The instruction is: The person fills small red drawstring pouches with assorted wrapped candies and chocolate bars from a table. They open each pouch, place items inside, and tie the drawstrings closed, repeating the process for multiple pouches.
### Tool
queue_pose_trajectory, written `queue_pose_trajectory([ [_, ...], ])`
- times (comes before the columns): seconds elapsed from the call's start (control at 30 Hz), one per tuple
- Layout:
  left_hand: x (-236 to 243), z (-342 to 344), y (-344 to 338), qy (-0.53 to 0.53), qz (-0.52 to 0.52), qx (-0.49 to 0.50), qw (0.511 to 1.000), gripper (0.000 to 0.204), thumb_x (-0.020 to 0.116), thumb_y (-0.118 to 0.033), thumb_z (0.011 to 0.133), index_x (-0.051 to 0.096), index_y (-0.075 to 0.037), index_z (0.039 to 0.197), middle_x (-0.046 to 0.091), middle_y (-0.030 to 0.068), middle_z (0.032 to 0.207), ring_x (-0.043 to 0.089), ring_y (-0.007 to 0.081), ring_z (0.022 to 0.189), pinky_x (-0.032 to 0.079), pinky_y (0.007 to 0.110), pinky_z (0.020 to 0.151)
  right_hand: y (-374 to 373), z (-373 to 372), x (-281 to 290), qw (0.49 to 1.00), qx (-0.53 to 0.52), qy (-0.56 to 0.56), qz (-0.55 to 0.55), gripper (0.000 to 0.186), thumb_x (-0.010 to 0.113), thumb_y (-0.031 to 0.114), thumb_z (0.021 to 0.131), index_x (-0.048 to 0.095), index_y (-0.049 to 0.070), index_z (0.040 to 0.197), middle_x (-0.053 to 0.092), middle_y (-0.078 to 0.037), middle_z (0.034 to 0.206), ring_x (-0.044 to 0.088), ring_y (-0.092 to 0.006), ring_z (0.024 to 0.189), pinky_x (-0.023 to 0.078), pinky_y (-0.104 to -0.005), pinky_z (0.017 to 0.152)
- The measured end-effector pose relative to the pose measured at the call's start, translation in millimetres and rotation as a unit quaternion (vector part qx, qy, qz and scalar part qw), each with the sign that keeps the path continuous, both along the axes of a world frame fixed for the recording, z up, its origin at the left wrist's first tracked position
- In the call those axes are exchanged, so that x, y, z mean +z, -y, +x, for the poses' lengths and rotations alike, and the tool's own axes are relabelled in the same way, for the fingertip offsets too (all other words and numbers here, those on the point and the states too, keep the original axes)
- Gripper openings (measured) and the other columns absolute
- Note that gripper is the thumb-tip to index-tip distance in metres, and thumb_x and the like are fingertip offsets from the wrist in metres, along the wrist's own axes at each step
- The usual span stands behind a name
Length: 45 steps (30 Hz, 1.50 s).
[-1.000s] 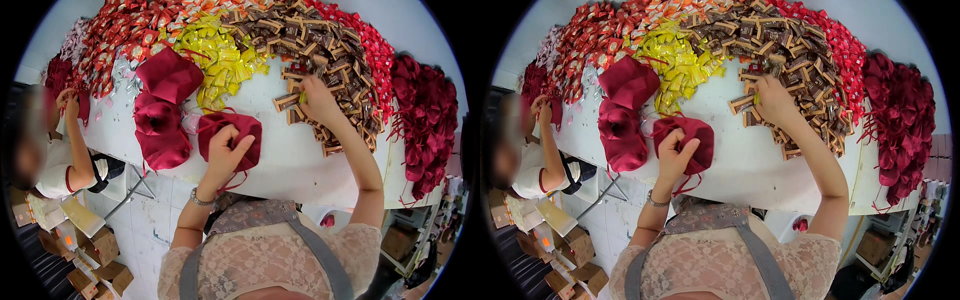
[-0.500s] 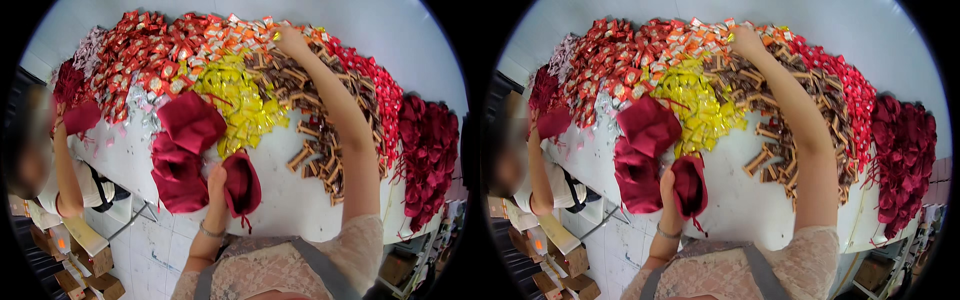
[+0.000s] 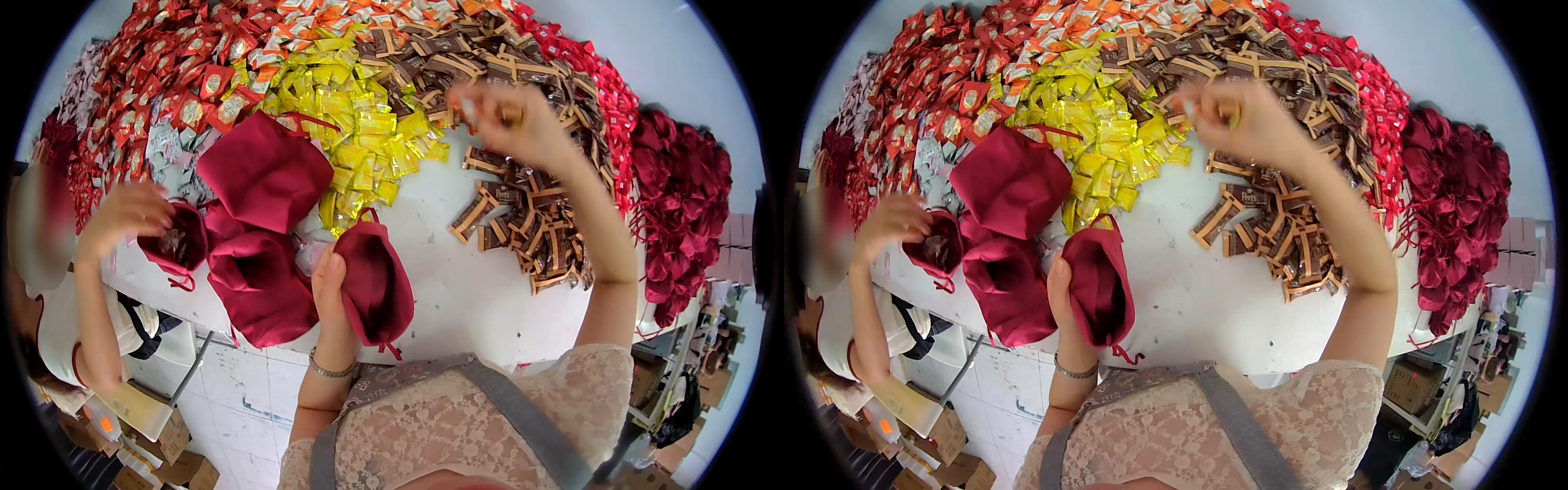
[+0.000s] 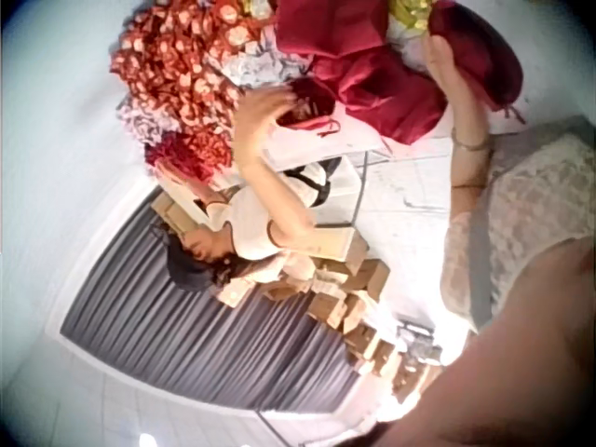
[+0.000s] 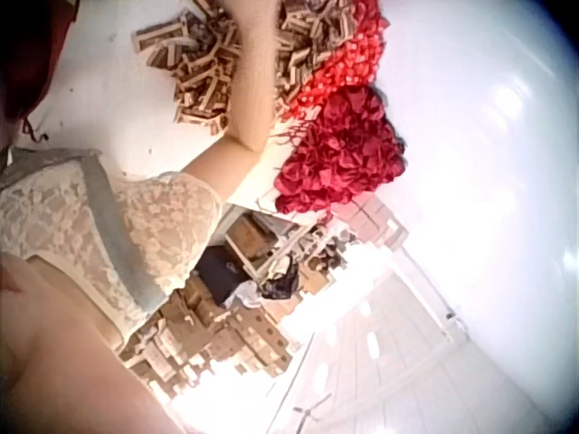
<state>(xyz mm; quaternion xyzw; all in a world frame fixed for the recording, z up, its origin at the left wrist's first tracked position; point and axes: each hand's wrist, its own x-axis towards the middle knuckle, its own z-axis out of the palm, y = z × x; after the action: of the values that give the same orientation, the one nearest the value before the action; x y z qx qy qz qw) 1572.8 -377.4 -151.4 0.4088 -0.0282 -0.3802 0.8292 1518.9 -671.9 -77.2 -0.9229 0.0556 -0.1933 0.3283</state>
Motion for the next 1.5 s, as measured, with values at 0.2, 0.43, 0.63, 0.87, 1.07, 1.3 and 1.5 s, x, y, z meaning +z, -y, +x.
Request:
queue_pose_trajectory([
  [0.2,-2,-7,4,0.060,0.009,-0.002,0.998,0.032,0.047,-0.028,0.092,0.057,0.000,0.103,0.060,0.0078,0.097,0.056,0.0133,0.086,0.045,0.026,0.078,3,-46,-59,0.894,-0.152,-0.196,-0.372,0.021,0.064,0.005,0.069,0.060,0.006,0.090,0.058,-0.008,0.089,0.064,-0.0258,0.075,0.051,-0.0358,0.061],
  [0.43,39,-26,-8,0.271,0.071,-0.028,0.960,0.012,0.054,-0.014,0.092,0.056,-0.003,0.093,0.057,-0.0028,0.078,0.049,0.0025,0.067,0.041,0.017,0.059,-4,-40,-63,0.854,-0.179,-0.278,-0.401,0.013,0.059,0.006,0.074,0.066,0.004,0.085,0.061,-0.013,0.090,0.066,-0.0276,0.079,0.053,-0.0359,0.064],
  [0.63,57,-37,-1,0.439,0.193,0.010,0.877,0.013,0.057,-0.010,0.089,0.053,0.002,0.093,0.056,0.0015,0.072,0.049,0.0049,0.063,0.041,0.020,0.057,-15,-63,-47,0.956,-0.186,-0.131,-0.184,0.008,0.059,0.006,0.077,0.062,0.004,0.084,0.067,-0.011,0.085,0.065,-0.0216,0.075,0.052,-0.0365,0.065],
  [0.87,50,-53,14,0.552,0.290,0.052,0.780,0.018,0.056,-0.014,0.087,0.049,-0.001,0.097,0.061,0.0154,0.081,0.061,0.0321,0.070,0.047,0.038,0.061,-143,-98,24,0.982,0.052,-0.004,0.182,0.015,0.065,0.012,0.075,0.054,0.005,0.083,0.067,-0.012,0.091,0.062,-0.0206,0.063,0.051,-0.0339,0.061],
  [1.07,42,-90,20,0.666,0.352,0.052,0.656,0.012,0.048,-0.008,0.091,0.046,0.000,0.099,0.062,0.0120,0.079,0.061,0.0187,0.067,0.047,0.030,0.058,-144,-59,-10,0.880,0.169,-0.389,-0.215,0.018,0.064,0.012,0.074,0.058,0.003,0.089,0.065,-0.015,0.082,0.063,-0.0278,0.070,0.053,-0.0367,0.061],
  [1.3,46,-94,15,0.522,0.216,0.103,0.819,0.026,0.047,-0.002,0.088,0.041,0.000,0.113,0.056,0.0066,0.068,0.052,0.0089,0.050,0.040,0.024,0.044,-126,-59,-50,0.963,0.112,-0.236,-0.067,0.030,0.052,0.027,0.087,0.059,0.006,0.108,0.064,-0.013,0.101,0.064,-0.0284,0.079,0.051,-0.0358,0.072],
  [1.5,72,-81,-14,0.477,0.331,-0.098,0.808,0.053,0.044,-0.006,0.082,0.038,-0.004,0.134,0.057,0.0091,0.058,0.057,0.0172,0.047,0.046,0.030,0.048,-133,-103,51,0.953,0.225,-0.200,-0.001,0.032,0.068,0.026,0.075,0.065,0.005,0.099,0.066,-0.014,0.093,0.064,-0.0266,0.086,0.049,-0.0338,0.075],
])
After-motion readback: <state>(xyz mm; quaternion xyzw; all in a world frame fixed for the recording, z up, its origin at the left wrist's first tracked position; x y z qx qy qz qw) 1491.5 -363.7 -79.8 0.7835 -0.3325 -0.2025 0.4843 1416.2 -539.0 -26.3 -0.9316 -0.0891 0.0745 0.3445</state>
